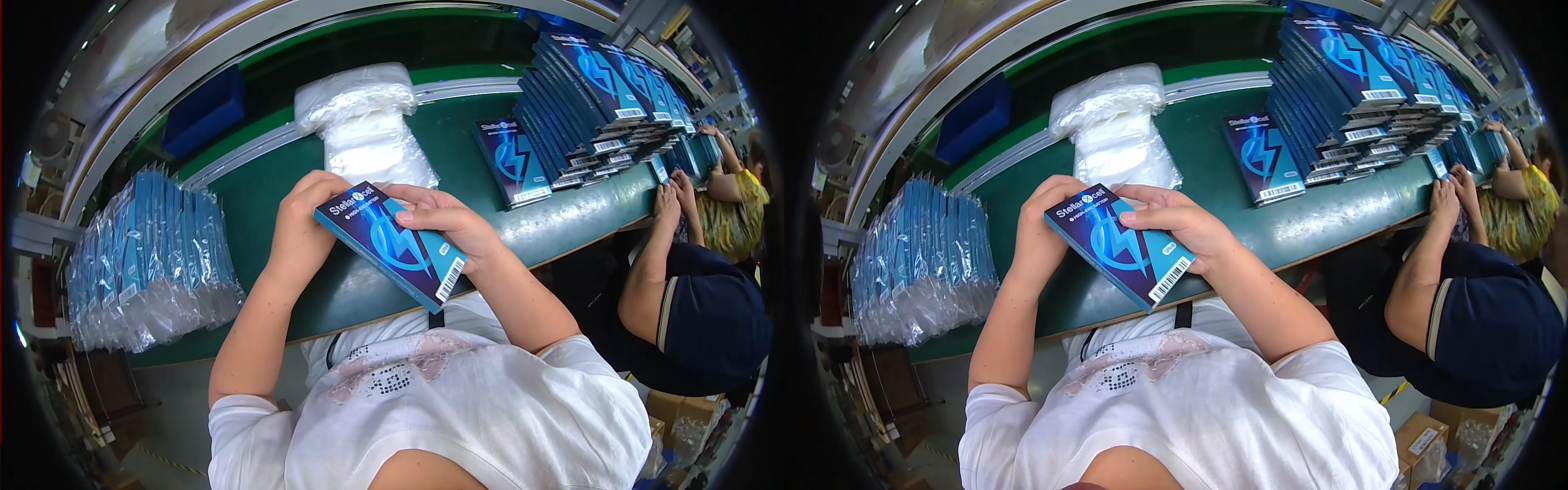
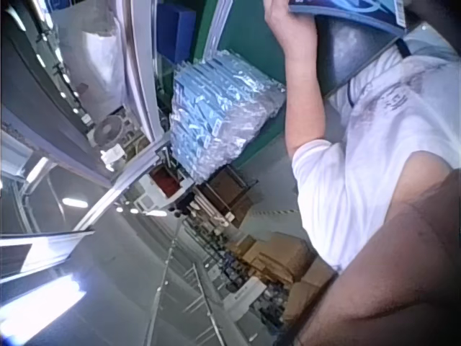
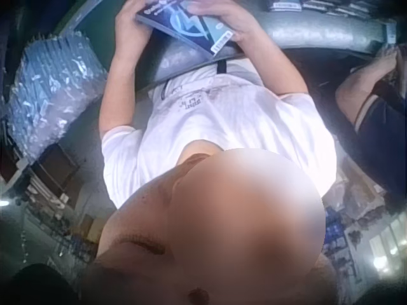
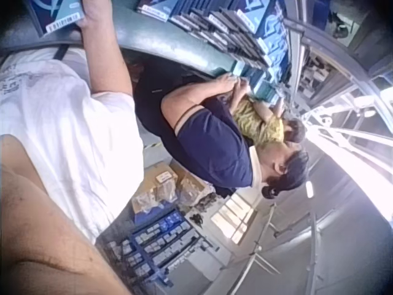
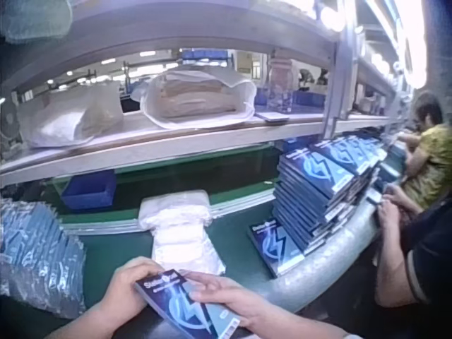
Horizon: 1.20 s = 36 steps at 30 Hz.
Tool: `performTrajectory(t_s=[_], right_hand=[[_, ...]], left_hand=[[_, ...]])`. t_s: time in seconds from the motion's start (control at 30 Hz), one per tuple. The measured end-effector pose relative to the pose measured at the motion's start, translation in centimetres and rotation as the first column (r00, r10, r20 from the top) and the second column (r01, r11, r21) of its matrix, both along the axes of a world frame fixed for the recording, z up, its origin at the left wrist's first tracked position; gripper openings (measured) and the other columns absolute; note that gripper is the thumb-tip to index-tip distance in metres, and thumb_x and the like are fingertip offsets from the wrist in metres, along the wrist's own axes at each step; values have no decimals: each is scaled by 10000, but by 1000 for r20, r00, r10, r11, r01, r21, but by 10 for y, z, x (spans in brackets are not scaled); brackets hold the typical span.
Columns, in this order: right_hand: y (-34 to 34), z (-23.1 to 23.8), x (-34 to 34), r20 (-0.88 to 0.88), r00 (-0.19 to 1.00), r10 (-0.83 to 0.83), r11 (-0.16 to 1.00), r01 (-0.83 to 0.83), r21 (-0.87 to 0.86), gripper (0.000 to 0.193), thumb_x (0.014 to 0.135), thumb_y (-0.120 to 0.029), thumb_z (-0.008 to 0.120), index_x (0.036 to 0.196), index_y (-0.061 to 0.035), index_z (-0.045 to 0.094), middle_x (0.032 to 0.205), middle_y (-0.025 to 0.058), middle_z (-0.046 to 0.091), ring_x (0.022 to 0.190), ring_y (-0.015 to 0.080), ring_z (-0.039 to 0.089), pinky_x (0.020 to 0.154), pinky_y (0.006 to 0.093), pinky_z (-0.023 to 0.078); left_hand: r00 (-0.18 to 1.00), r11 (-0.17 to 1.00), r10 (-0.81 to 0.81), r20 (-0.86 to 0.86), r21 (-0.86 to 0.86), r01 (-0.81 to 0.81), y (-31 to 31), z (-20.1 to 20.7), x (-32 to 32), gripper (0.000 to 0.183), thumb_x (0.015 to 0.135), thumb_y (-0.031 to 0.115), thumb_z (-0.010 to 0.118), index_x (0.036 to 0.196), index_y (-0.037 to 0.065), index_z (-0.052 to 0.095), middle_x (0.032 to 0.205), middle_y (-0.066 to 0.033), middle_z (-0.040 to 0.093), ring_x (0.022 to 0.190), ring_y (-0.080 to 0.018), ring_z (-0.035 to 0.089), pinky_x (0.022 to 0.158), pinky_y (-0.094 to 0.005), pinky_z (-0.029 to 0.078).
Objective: The person repeatedly picks up small blue boxes from a stack, places each box into a clear plastic bag, and sets the packaged unit aside on the table. The process is repeated continuously with multiple identical boxes.
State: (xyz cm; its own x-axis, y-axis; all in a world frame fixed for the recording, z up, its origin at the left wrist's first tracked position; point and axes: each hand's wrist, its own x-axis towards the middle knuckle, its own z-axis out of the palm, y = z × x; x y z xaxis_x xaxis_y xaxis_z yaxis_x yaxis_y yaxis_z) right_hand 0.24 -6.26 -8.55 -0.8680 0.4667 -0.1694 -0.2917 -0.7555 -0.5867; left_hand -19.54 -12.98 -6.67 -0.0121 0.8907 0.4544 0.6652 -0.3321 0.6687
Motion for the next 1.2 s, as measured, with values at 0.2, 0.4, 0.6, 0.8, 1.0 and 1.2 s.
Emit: performTrajectory(t_s=[0.2,0.4,0.6,0.8,1.0,1.2], right_hand=[[7,-3,12,34,999,13,994,-16,107,574,825,-6,623,1326,116,372,1175,207,590,1000,209,638,865,309,525],[6,-6,11,121,992,-38,982,15,186,503,842,-4,587,1299,114,412,1144,172,608,962,175,637,846,283,513],[-8,-6,2,119,917,-381,848,295,440,501,890,-15,525,1349,90,354,1175,146,562,1024,165,571,901,284,462],[-21,-7,-4,228,830,-509,809,371,455,335,880,-44,589,1175,45,458,1086,115,577,987,139,563,860,272,465],[-35,6,-1,32,821,-571,769,520,372,144,835,-41,681,899,5,561,893,69,627,764,99,611,694,222,493],[-24,18,5,317,853,-415,736,110,668,262,803,-110,737,999,20,622,826,44,653,747,61,602,653,214,494]], left_hand=[[980,979,167,108,-132,-152,-1,2,-1,89,868,70,602,897,-14,602,938,-77,561,852,-174,563,731,-264,450],[945,943,287,155,-217,-251,-4,0,6,138,908,94,555,905,-40,592,903,-101,558,772,-163,561,701,-268,455],[960,961,272,-64,-36,-274,-7,1,16,81,896,43,517,890,-34,542,915,-147,557,806,-262,563,716,-325,457],[989,993,116,-89,44,-113,-15,-6,27,49,853,-21,555,891,-31,526,935,-131,546,815,-239,566,725,-311,461],[540,957,222,812,-289,40,-19,-11,24,162,949,186,550,949,24,558,876,-13,580,806,-76,546,748,-218,435],[274,956,124,954,-188,223,-12,14,32,256,926,86,522,1153,-32,517,1123,-108,601,1039,-158,578,923,-307,447]])
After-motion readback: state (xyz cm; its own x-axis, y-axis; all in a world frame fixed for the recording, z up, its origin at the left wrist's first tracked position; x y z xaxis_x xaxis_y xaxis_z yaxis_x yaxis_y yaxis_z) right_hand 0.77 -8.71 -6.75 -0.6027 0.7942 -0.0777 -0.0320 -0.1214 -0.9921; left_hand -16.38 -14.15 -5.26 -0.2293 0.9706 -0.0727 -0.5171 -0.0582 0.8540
